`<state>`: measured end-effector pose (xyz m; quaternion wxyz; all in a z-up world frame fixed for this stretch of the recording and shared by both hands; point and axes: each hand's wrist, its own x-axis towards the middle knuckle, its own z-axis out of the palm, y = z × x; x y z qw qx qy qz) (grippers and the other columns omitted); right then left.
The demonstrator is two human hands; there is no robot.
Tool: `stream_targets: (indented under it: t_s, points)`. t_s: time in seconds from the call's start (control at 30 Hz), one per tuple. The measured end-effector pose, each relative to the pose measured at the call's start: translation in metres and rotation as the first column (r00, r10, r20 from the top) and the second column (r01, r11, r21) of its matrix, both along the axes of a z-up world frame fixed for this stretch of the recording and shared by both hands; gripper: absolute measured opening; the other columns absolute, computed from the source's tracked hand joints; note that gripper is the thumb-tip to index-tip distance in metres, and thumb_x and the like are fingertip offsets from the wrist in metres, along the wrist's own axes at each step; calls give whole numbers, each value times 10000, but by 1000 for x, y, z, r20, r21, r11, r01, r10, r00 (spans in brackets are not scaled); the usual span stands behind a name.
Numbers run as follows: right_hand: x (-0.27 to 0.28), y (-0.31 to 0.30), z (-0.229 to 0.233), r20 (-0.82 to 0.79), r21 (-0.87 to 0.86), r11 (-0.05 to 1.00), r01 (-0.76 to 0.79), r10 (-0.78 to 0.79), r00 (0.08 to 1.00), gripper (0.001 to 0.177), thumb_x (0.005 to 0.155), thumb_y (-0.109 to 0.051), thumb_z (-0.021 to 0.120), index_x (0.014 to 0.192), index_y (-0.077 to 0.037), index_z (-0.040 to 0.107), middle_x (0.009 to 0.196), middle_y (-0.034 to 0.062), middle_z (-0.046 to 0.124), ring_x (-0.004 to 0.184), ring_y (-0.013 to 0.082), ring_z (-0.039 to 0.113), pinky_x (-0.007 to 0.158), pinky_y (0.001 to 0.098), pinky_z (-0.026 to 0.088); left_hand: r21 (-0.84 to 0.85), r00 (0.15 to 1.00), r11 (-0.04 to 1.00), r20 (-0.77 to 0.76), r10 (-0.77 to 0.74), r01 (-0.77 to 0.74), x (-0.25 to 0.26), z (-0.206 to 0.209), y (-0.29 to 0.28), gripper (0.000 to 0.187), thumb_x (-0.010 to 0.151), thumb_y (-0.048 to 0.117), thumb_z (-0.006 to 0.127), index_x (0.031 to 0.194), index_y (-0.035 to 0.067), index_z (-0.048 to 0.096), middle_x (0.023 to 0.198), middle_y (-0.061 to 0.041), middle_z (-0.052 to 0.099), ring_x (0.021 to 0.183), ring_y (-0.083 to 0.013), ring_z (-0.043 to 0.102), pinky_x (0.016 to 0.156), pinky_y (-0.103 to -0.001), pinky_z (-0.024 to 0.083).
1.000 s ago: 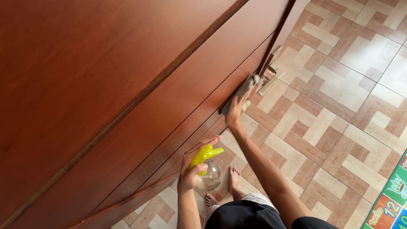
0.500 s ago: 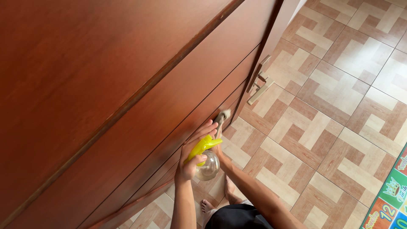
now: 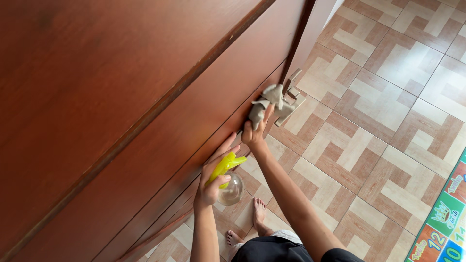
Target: The person wipes a wooden door with a cloth while holding a spray bottle. They clean the door surface and edges in a repetitive wiping motion.
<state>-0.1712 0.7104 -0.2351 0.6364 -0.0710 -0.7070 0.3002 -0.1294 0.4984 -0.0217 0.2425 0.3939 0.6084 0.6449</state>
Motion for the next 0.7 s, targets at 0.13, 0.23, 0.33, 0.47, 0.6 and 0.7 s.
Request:
stream_targets:
  t_s: [0.13,0.23,0.33,0.47,0.6,0.7]
  points:
    - [6,7,-81,208,-152,988,-24,55,977,613,1082,-320,381,1542,78,303,1652,324,209,1552,523,192,1294,581,124,-17,1000,1000,26,0,0,-2,3,3,696,743,242,496,1307,-149,609,1630,-275,419,1462,-325,486,1213,-382,329]
    - [19,3,-127,341,-207,978,-15,87,936,605,1071,-294,382,1541,78,309,1646,326,215,1543,535,162,1273,575,88,-32,1000,999,13,7,-7,-3,4,6,694,754,246,496,1318,-143,606,1629,-267,427,1424,-319,529,1195,-366,350]
    - [28,-10,-155,432,-294,956,22,112,895,587,1099,-277,358,1554,87,289,1638,331,224,1518,522,179,1252,560,86,-65,999,998,35,20,-17,-3,6,5,693,762,256,497,1329,-132,592,1624,-253,440,1377,-307,573,1139,-346,405]
    - [31,-26,-171,324,-686,727,-9,317,892,560,1104,-346,367,1503,48,375,1524,260,394,1403,381,374,1201,461,258,-54,1000,998,-1,8,-8,-3,7,5,686,768,260,504,1323,-133,594,1622,-249,448,1372,-305,579,1142,-338,405]
    - [21,-39,-151,-189,-954,145,-262,387,902,593,1080,-425,361,1531,-43,305,1447,199,462,1272,285,465,1099,407,367,-30,1000,1000,-16,-5,4,-3,4,4,695,774,265,494,1338,-128,596,1633,-251,426,1416,-307,548,1171,-341,377]
    - [10,-49,-99,-246,-930,192,-314,310,918,632,1132,-460,348,1509,46,378,1427,212,548,1282,299,535,1156,395,383,-30,998,999,56,-23,24,-4,-1,2,692,774,279,506,1333,-120,588,1637,-249,414,1346,-303,601,1138,-353,437]
